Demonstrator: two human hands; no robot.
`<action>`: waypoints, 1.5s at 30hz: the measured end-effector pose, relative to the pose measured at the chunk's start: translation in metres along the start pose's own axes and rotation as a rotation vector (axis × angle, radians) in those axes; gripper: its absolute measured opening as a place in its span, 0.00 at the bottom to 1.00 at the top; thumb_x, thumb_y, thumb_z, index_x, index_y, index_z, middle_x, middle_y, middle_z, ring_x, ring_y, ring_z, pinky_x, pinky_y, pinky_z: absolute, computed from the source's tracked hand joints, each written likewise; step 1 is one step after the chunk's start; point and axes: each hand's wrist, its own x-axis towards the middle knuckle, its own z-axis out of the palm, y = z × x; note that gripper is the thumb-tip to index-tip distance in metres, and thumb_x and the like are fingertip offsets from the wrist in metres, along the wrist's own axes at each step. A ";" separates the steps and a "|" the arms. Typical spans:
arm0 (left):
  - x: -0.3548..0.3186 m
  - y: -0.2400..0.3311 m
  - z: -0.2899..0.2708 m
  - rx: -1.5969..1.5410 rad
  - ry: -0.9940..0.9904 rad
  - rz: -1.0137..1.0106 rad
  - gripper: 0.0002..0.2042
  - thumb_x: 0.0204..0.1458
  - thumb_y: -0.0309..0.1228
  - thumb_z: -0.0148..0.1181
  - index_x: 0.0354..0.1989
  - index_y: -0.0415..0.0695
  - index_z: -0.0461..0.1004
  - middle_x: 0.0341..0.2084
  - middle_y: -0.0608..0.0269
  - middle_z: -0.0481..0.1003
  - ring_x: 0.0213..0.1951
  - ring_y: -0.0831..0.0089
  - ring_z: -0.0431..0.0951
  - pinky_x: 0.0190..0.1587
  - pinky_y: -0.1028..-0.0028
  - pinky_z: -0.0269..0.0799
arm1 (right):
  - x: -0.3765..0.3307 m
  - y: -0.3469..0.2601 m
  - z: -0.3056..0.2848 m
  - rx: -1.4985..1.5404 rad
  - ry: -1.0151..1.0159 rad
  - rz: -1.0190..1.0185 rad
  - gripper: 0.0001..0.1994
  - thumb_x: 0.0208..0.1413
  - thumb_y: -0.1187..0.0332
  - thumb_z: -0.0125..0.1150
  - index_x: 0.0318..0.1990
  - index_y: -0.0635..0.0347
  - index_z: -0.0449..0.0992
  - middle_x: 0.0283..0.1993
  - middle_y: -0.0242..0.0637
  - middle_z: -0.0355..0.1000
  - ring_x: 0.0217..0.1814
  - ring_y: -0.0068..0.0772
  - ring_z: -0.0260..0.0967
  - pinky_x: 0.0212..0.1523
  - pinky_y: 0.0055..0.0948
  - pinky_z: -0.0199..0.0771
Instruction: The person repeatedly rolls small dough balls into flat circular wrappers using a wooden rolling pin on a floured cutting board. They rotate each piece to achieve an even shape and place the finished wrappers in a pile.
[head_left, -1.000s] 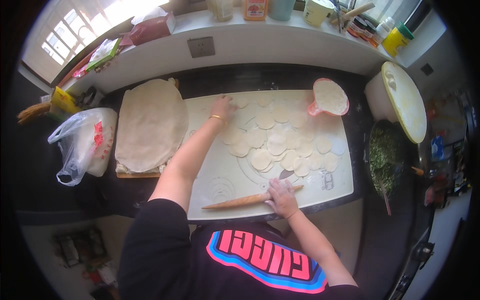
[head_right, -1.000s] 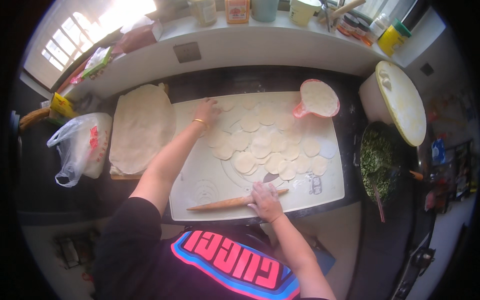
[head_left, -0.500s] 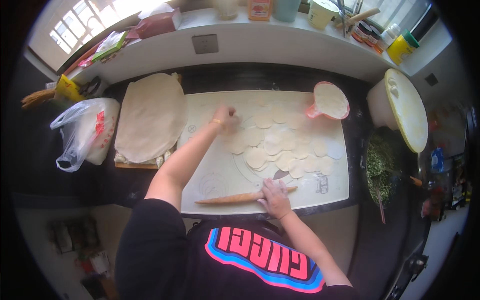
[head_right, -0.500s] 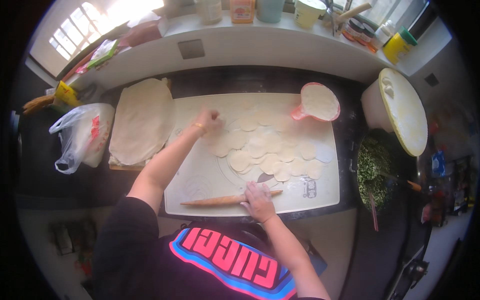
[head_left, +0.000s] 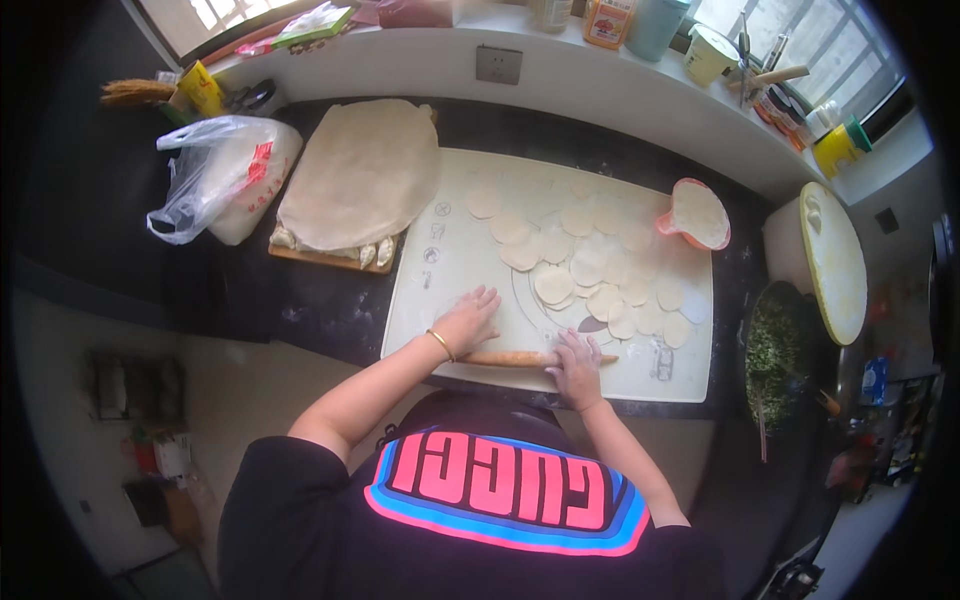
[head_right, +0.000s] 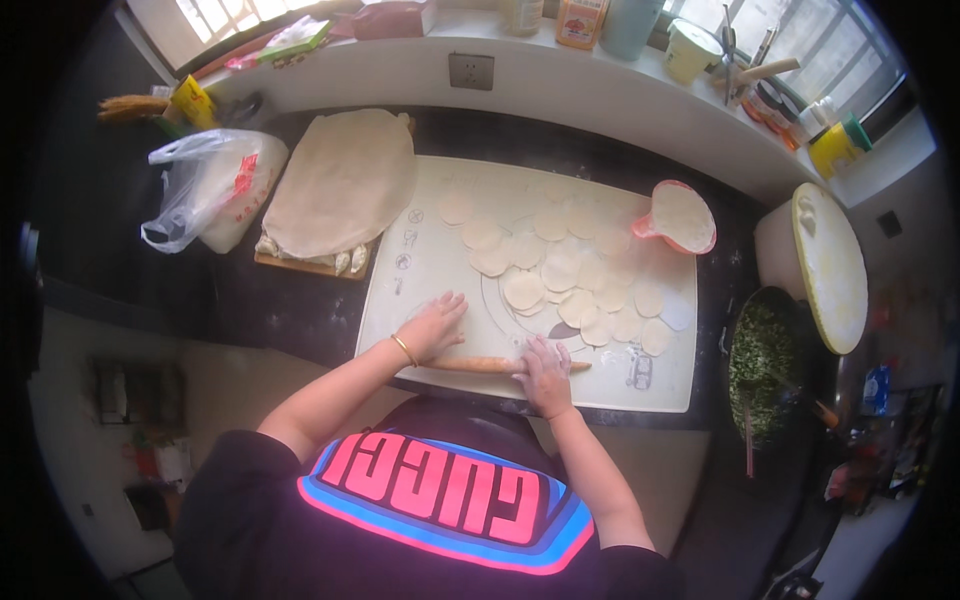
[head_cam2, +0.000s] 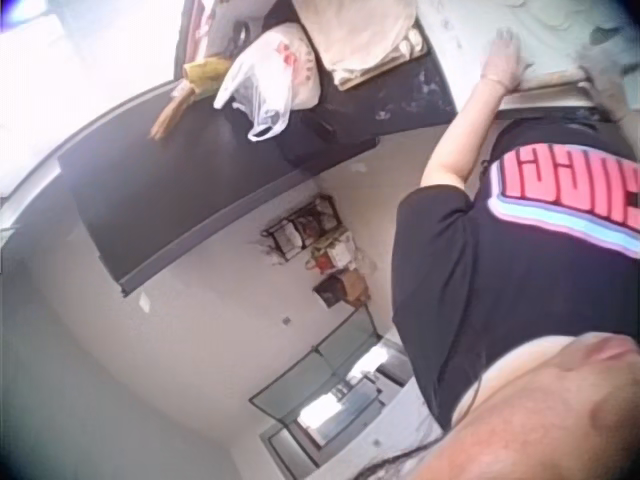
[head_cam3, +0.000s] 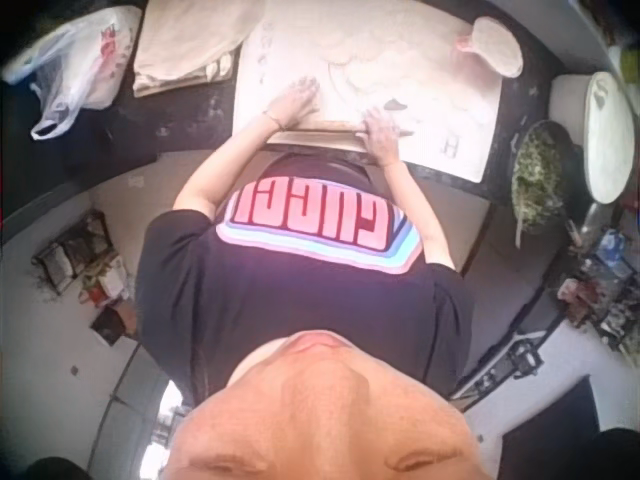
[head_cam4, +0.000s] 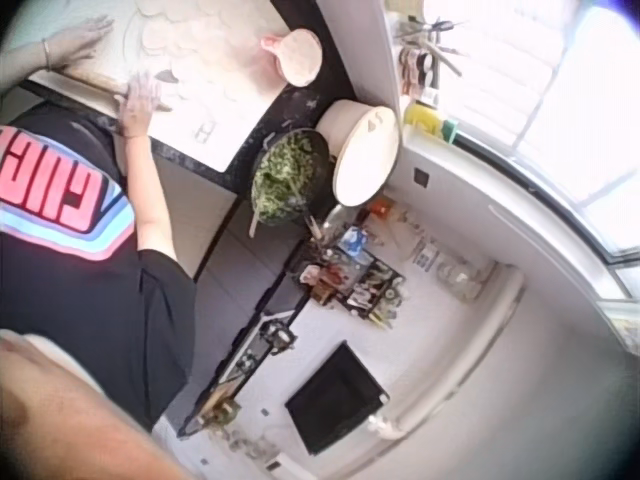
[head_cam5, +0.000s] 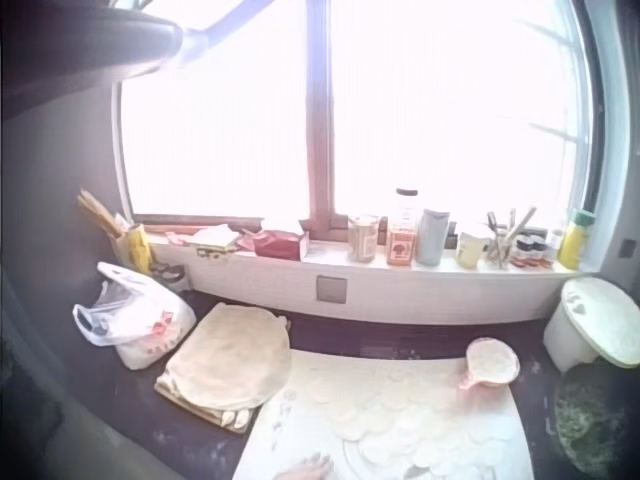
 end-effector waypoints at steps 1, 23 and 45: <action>-0.007 -0.001 0.011 -0.044 -0.011 0.048 0.30 0.52 0.40 0.53 0.59 0.34 0.55 0.61 0.42 0.53 0.62 0.48 0.54 0.62 0.61 0.53 | 0.001 0.000 -0.001 -0.009 -0.008 0.001 0.22 0.38 0.64 0.67 0.42 0.55 0.67 0.57 0.40 0.62 0.65 0.41 0.54 0.63 0.48 0.44; -0.048 0.024 0.012 0.051 0.053 -0.060 0.38 0.54 0.48 0.48 0.64 0.33 0.43 0.65 0.41 0.41 0.66 0.48 0.41 0.66 0.56 0.39 | -0.006 0.001 -0.022 -0.004 -0.086 0.057 0.19 0.41 0.64 0.66 0.41 0.55 0.68 0.59 0.39 0.61 0.67 0.40 0.52 0.66 0.50 0.38; -0.004 -0.024 0.009 0.228 0.357 -0.392 0.34 0.55 0.43 0.44 0.66 0.38 0.42 0.67 0.47 0.38 0.67 0.50 0.37 0.64 0.48 0.32 | 0.085 -0.027 0.003 -0.227 -0.238 0.187 0.37 0.52 0.50 0.54 0.64 0.62 0.51 0.71 0.46 0.36 0.73 0.48 0.31 0.66 0.58 0.28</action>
